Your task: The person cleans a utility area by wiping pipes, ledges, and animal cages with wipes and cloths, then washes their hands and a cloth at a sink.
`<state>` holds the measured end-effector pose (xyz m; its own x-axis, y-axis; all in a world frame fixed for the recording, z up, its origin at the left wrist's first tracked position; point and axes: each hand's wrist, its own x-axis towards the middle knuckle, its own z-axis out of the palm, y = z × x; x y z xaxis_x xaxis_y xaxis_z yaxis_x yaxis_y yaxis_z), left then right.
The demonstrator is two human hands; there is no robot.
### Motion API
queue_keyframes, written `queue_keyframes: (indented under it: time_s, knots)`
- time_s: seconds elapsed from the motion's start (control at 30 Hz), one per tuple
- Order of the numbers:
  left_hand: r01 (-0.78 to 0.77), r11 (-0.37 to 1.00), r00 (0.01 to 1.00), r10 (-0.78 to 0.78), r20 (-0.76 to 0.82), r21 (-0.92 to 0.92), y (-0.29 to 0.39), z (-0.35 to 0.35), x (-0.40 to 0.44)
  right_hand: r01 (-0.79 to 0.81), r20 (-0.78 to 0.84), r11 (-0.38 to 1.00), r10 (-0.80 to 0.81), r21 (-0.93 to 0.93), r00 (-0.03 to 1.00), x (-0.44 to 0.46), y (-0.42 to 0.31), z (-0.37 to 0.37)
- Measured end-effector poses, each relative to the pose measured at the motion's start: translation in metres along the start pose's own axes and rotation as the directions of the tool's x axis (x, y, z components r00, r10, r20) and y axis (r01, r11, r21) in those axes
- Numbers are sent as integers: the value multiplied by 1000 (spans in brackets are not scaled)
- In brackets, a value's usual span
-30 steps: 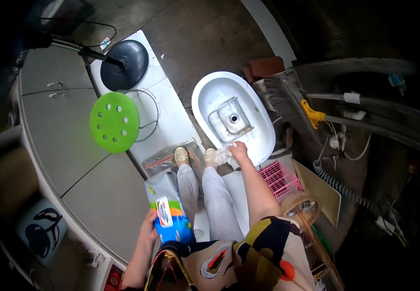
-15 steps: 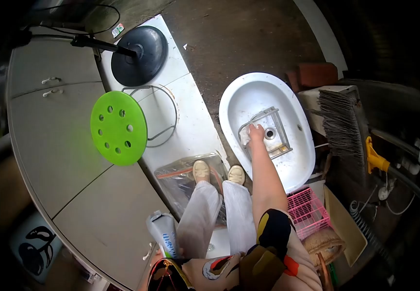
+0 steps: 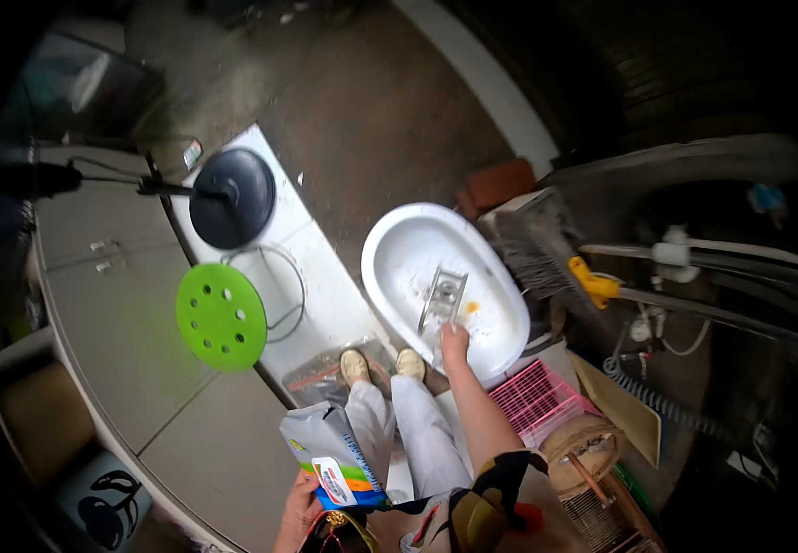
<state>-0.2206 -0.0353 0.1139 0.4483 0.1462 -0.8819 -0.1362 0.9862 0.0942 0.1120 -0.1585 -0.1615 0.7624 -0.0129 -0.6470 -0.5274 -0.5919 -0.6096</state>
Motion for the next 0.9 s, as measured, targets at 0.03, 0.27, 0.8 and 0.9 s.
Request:
queue_keyframes:
  time_s: [0.03, 0.27, 0.8, 0.9]
  knots:
    - [-10, 1000, 1000, 10, 28, 26, 9, 17, -7, -76, 48, 995, 73, 60, 996, -20, -14, -21]
    - [-200, 971, 954, 163, 251, 134, 81, 117, -60, 331, 312, 927, -267, -174, 912, -123, -130, -124]
    - [-39, 991, 774, -50, 631, 126, 187, 301, -18, 525, 417, 842, -525, 126, 742, -239, -438, -154]
    - [2, 984, 762, -119, 636, 180, 226, 355, 8, 661, 394, 736, -657, 149, 643, -232, -483, -118]
